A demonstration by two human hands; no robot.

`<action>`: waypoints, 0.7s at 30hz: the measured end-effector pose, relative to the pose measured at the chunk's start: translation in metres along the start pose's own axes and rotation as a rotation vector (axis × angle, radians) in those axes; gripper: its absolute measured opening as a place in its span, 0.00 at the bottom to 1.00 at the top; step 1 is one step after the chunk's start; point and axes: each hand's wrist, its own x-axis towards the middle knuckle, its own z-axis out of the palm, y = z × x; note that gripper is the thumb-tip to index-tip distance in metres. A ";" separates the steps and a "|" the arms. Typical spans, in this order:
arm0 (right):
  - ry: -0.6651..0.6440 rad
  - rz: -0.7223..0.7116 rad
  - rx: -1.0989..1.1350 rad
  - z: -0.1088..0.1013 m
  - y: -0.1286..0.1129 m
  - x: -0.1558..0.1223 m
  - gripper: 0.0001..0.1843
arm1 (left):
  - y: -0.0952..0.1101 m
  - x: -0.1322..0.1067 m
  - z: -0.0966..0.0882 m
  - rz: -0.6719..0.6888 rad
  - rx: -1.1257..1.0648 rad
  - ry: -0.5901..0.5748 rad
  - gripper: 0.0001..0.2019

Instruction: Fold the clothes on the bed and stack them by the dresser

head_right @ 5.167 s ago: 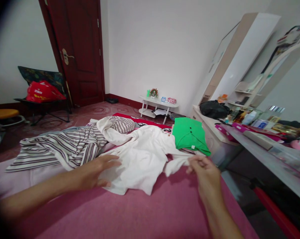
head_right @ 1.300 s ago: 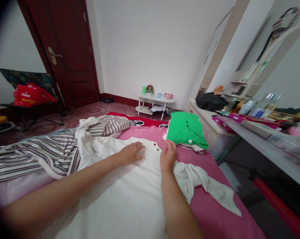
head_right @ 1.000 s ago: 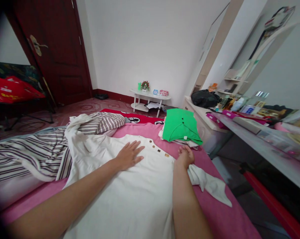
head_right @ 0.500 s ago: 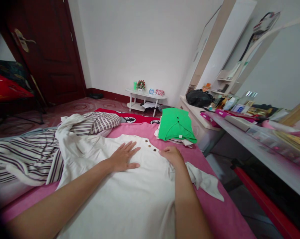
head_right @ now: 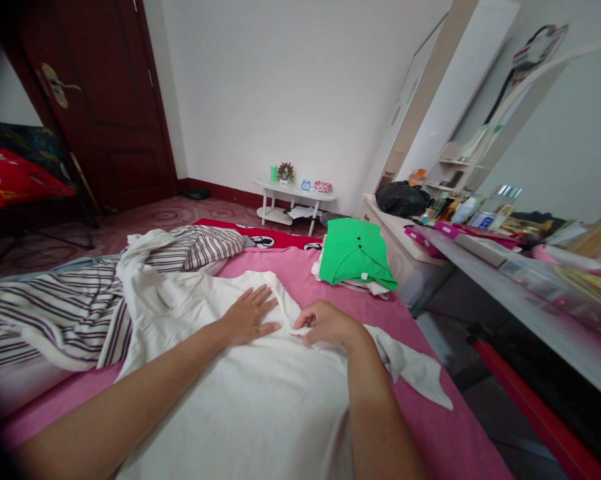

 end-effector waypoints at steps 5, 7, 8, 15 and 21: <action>-0.045 0.055 -0.130 0.003 -0.018 -0.005 0.18 | 0.000 0.001 -0.007 0.038 -0.103 0.072 0.24; -0.059 0.039 -0.172 0.003 -0.020 -0.004 0.15 | -0.003 0.003 -0.008 0.042 -0.217 0.135 0.16; -0.066 0.031 -0.184 0.003 -0.020 -0.004 0.14 | -0.006 0.004 -0.008 0.015 -0.279 0.177 0.12; -0.096 0.083 -0.176 0.005 -0.013 0.000 0.18 | -0.020 0.008 0.005 -0.170 -0.523 0.397 0.21; -0.081 0.102 -0.188 0.010 -0.011 0.004 0.22 | -0.018 0.007 0.005 -0.077 -0.417 0.357 0.22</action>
